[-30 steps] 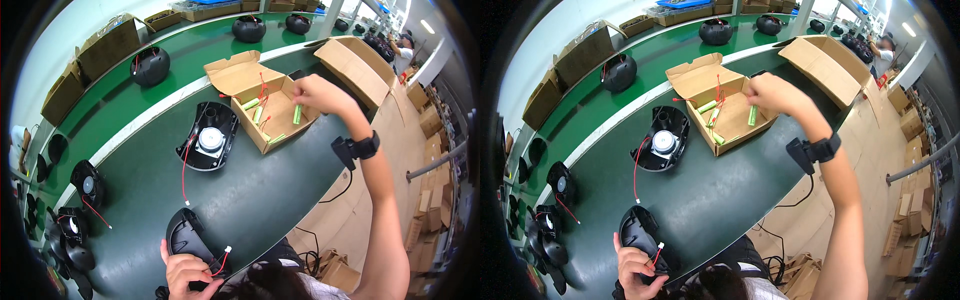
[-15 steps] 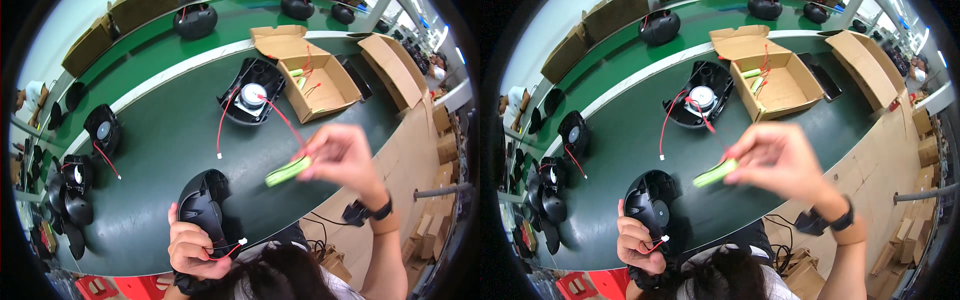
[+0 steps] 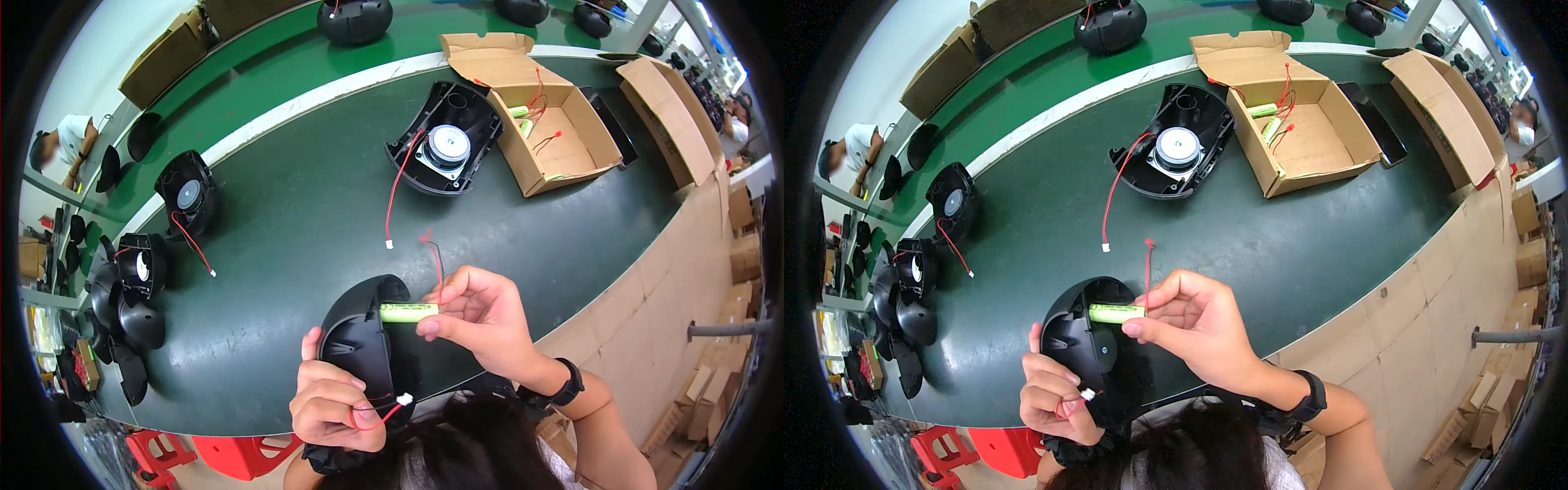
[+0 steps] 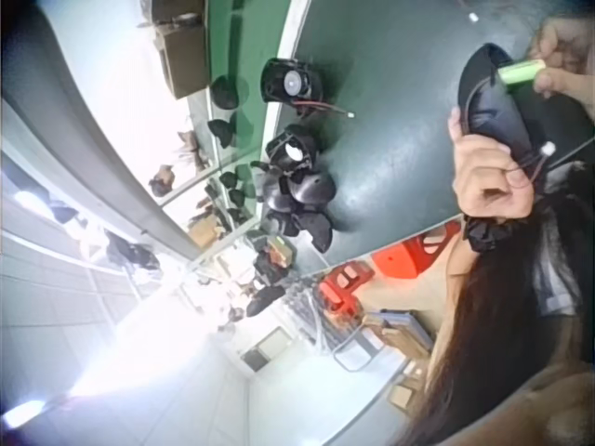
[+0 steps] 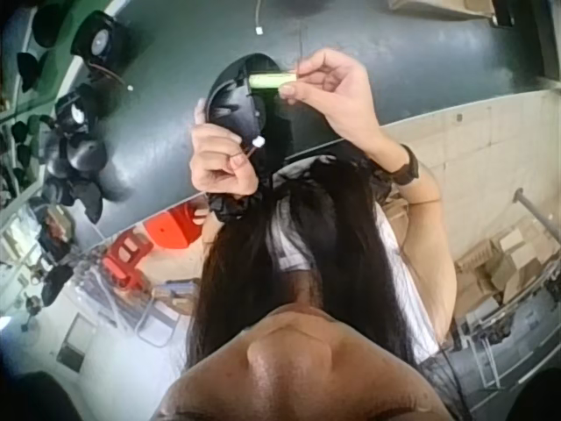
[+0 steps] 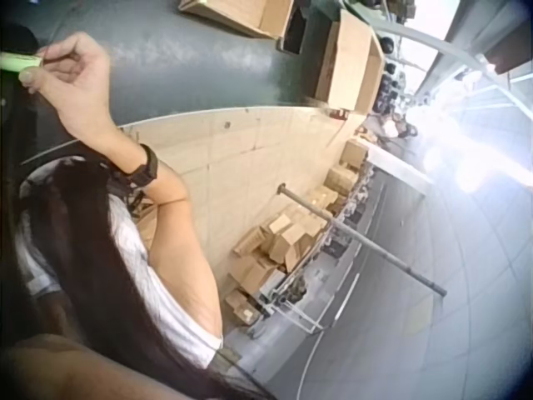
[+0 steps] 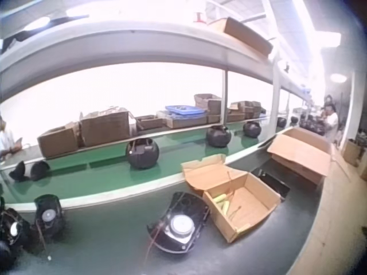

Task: The person is seen inserting batteries and connecting wires inside plastic speaker housing on an assembly line.

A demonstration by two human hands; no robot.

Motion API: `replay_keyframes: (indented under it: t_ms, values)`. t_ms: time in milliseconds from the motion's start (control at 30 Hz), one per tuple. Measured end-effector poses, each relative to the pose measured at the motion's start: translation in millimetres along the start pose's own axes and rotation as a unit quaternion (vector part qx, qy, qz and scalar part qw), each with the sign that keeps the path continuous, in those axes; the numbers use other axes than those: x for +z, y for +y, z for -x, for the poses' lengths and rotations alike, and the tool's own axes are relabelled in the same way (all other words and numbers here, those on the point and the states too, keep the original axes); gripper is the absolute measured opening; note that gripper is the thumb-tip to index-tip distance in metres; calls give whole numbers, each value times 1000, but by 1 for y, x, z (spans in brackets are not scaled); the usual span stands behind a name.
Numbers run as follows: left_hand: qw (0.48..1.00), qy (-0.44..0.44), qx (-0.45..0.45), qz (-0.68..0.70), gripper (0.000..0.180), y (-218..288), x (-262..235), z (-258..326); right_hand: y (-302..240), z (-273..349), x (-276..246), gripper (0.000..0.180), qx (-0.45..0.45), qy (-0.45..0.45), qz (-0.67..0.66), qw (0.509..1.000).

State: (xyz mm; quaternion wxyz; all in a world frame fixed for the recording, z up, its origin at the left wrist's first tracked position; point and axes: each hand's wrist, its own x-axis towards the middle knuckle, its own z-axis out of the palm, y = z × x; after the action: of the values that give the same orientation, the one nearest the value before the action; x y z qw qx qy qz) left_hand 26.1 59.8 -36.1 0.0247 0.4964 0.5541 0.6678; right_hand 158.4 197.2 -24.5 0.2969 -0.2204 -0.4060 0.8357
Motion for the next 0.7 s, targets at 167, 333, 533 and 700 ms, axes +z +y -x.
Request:
replay_keyframes:
  t_ms: [167,333,533,700]
  values:
    - [999,-41,-13,-8,25,7,-1,-5,2,-4,3,20,27,-8,5,1000]
    - [997,-74,-22,-6,27,6,-4,-11,-7,-7,0,16,119,-19,-9,993]
    - [996,-79,-26,-10,27,8,-2,-11,-5,-6,-2,16,74,-24,28,997]
    - [996,-88,-5,-5,26,5,-2,-14,-7,-6,-1,15,-100,-31,262,960]
